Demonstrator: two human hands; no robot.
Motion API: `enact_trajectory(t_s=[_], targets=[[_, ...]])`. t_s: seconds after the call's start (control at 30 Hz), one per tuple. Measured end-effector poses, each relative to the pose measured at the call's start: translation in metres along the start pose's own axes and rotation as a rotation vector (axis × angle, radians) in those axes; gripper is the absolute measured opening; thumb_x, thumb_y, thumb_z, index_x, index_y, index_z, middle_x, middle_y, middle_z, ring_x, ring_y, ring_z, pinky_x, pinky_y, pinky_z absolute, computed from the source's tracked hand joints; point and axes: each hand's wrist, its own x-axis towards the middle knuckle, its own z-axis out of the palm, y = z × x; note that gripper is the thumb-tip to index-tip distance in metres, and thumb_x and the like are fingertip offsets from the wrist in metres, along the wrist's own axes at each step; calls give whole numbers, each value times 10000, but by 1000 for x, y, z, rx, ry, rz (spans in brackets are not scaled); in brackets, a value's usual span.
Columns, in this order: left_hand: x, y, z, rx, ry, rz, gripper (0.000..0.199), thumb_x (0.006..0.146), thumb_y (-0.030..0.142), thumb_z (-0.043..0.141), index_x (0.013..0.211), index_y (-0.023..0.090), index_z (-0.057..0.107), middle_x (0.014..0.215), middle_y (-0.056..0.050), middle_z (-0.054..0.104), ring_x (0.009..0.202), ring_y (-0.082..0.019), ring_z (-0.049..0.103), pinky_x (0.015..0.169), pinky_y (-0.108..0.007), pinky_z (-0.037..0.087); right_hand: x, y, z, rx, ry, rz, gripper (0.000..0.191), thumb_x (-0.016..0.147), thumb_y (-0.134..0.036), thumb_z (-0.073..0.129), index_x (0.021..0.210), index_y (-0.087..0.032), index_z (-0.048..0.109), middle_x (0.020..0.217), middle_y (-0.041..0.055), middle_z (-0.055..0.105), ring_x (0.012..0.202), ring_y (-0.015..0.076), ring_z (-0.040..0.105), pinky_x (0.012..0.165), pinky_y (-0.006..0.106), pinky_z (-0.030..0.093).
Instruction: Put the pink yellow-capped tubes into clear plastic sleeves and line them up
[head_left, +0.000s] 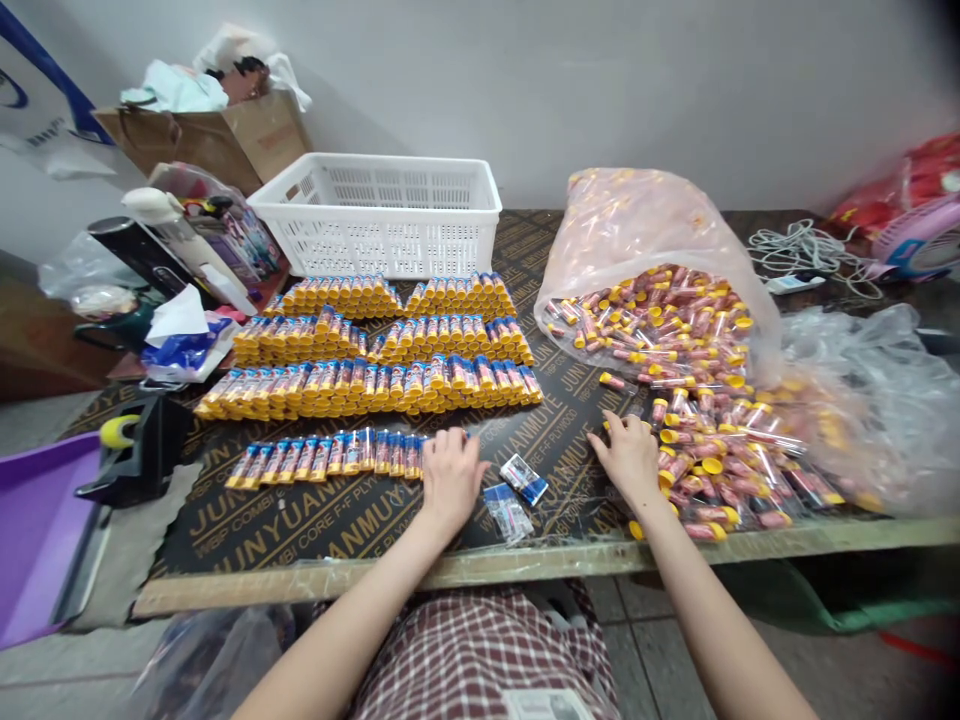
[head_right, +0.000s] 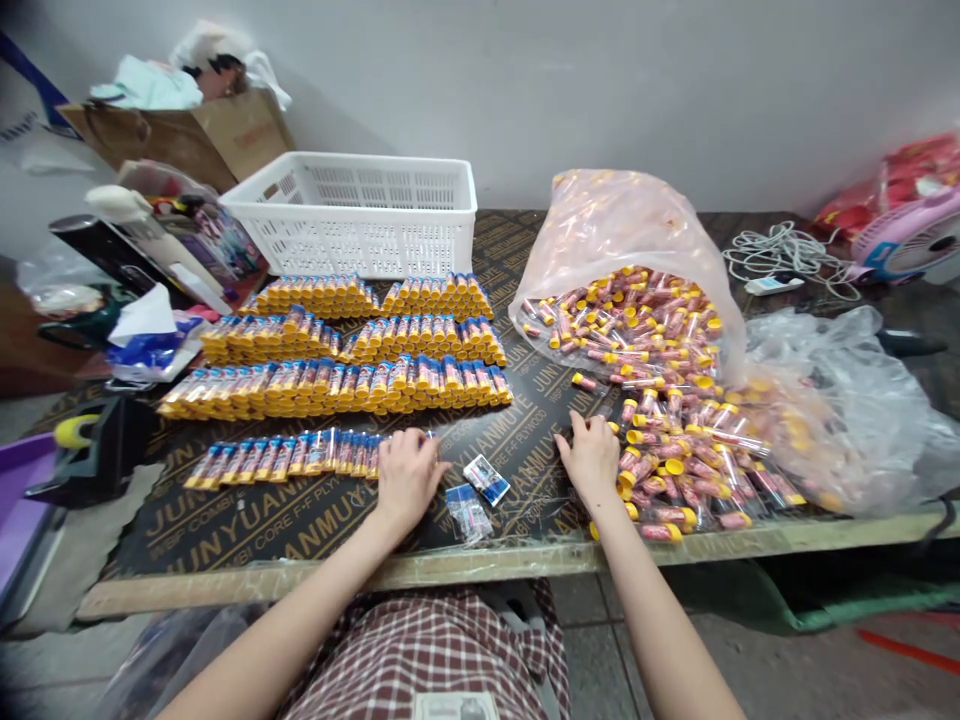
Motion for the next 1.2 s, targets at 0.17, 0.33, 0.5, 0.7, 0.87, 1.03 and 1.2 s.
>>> enact_trajectory(t_s=[0.17, 0.33, 0.5, 0.7, 0.87, 1.03, 1.2], targets=[[-25, 21, 15, 22, -159, 127, 154, 757, 304, 646, 799, 159, 615, 874, -86, 543, 878, -247, 448, 749, -382, 328, 2, 3, -4, -12, -120, 5, 417, 827, -292, 531, 1228, -185, 488, 966, 115, 499, 784, 221, 553, 642, 306, 430], [-28, 22, 21, -1, -185, 116, 108, 797, 259, 591, 796, 155, 619, 850, -79, 569, 841, -234, 463, 736, -376, 325, 4, 5, -8, -5, -175, 46, 405, 813, -216, 506, 1214, -161, 494, 967, 139, 542, 722, 215, 591, 611, 301, 425], [-29, 19, 22, -55, -191, 194, 191, 862, 172, 463, 738, 169, 609, 749, -67, 598, 793, -217, 479, 729, -375, 316, 1, 4, -14, 73, -202, 29, 514, 760, -167, 509, 1269, -146, 441, 878, 108, 618, 746, 227, 610, 641, 306, 440], [-36, 17, 17, -192, -104, 175, 110, 813, 110, 490, 774, 169, 573, 830, -78, 617, 819, -213, 493, 738, -356, 336, -22, -31, -41, 817, -187, 12, 441, 786, -256, 531, 1216, -176, 473, 708, -10, 622, 586, 151, 585, 617, 284, 480], [-23, 11, 5, -734, -46, -180, 69, 753, 169, 559, 706, 183, 511, 700, -3, 577, 691, -158, 519, 651, -285, 364, -50, -66, -63, 1143, -54, 8, 197, 784, -341, 607, 899, -183, 631, 945, 71, 641, 872, 191, 612, 738, 302, 508], [3, -4, -7, -1467, -62, -655, 336, 585, 184, 710, 882, 168, 553, 628, 31, 610, 548, -109, 537, 573, -227, 391, -73, -87, -76, 1282, -44, -68, 250, 836, -259, 565, 1076, -250, 636, 1100, 69, 571, 1020, 188, 562, 809, 303, 514], [11, -10, -13, -1723, -4, -817, 295, 502, 323, 794, 645, 122, 632, 632, -5, 636, 550, -76, 528, 577, -198, 395, -84, -98, -79, 1172, 19, -152, 315, 845, -191, 549, 1137, -292, 612, 1128, 56, 561, 1045, 195, 548, 912, 364, 466]])
